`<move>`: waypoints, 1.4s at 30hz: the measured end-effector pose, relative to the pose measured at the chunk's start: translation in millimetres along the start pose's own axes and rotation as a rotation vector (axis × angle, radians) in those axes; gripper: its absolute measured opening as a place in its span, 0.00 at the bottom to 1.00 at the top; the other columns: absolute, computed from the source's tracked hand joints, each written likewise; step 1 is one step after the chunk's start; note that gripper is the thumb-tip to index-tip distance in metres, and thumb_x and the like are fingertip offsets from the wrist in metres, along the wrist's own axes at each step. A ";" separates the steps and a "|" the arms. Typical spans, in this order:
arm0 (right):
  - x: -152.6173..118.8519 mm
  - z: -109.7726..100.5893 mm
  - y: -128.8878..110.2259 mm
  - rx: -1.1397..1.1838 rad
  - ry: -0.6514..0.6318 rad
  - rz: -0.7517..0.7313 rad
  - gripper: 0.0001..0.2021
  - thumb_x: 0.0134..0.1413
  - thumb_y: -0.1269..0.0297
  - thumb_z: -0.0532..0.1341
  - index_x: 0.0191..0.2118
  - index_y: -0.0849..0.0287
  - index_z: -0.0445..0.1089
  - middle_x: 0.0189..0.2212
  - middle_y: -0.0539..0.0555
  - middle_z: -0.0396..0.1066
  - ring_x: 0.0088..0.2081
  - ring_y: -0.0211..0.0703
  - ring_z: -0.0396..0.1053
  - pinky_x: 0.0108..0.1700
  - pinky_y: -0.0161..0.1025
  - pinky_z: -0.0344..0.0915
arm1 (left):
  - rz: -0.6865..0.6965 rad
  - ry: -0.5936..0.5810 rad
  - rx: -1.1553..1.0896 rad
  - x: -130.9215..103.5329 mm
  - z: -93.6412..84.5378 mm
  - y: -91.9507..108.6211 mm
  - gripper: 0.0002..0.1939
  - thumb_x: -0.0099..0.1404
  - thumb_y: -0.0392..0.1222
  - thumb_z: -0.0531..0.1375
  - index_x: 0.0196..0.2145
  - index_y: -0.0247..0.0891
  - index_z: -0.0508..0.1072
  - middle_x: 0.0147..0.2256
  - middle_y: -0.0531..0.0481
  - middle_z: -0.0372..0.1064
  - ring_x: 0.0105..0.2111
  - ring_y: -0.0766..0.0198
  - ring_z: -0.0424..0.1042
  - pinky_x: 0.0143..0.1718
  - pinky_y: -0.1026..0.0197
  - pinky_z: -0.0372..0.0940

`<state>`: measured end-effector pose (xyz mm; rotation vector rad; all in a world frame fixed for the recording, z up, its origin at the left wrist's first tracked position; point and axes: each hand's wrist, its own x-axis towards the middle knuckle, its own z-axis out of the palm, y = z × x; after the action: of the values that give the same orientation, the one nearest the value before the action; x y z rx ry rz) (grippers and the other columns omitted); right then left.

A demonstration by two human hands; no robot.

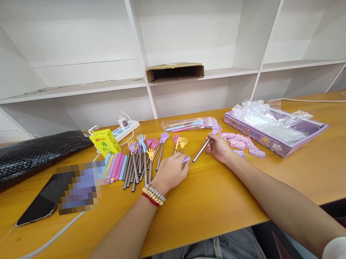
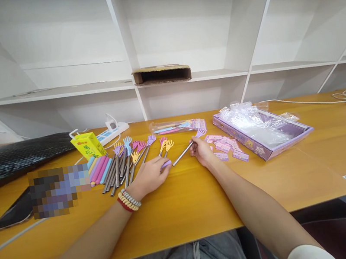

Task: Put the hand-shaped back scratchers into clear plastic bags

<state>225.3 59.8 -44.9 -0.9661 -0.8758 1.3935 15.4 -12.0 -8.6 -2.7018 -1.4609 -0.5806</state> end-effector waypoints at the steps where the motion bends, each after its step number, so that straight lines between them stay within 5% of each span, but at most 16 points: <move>1: 0.8 -0.5 -0.2 0.011 0.023 -0.006 0.10 0.48 0.56 0.56 0.26 0.56 0.59 0.13 0.45 0.57 0.15 0.34 0.54 0.19 0.34 0.52 | -0.011 0.003 -0.013 0.0 -0.1 0.0 0.15 0.66 0.46 0.46 0.39 0.40 0.70 0.37 0.47 0.69 0.37 0.62 0.69 0.38 0.61 0.60; 12: -1.4 2.4 -2.3 0.079 0.060 0.043 0.09 0.47 0.58 0.56 0.26 0.56 0.56 0.13 0.46 0.59 0.15 0.35 0.55 0.19 0.35 0.51 | -0.017 -0.003 -0.058 0.6 -2.9 1.5 0.17 0.67 0.49 0.44 0.37 0.40 0.69 0.36 0.47 0.71 0.36 0.62 0.69 0.37 0.62 0.59; 22: -7.7 0.2 -8.4 0.053 -0.050 0.022 0.13 0.39 0.57 0.65 0.27 0.58 0.62 0.18 0.49 0.68 0.17 0.34 0.59 0.20 0.34 0.53 | -0.189 -0.044 -0.001 1.9 -2.9 -2.6 0.20 0.67 0.51 0.42 0.45 0.40 0.67 0.36 0.45 0.72 0.37 0.58 0.71 0.36 0.60 0.60; 31: -7.8 -5.2 -10.0 0.090 -0.104 -0.045 0.10 0.36 0.63 0.67 0.25 0.58 0.65 0.15 0.45 0.59 0.18 0.32 0.56 0.21 0.33 0.53 | -0.165 -0.075 0.062 2.1 -2.2 -10.7 0.18 0.66 0.49 0.44 0.43 0.42 0.70 0.38 0.45 0.72 0.38 0.57 0.71 0.37 0.59 0.61; 42: -12.5 -6.9 -12.1 0.128 -0.169 0.007 0.10 0.38 0.61 0.67 0.29 0.60 0.69 0.18 0.49 0.68 0.21 0.35 0.64 0.22 0.32 0.57 | -0.101 -0.010 0.074 1.9 1.5 -21.1 0.21 0.67 0.51 0.42 0.49 0.45 0.66 0.40 0.48 0.72 0.39 0.58 0.71 0.38 0.60 0.62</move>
<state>236.2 47.7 -35.6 -0.7632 -0.8963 1.5340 -0.3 1.7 -12.8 -2.5921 -1.5951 -0.5060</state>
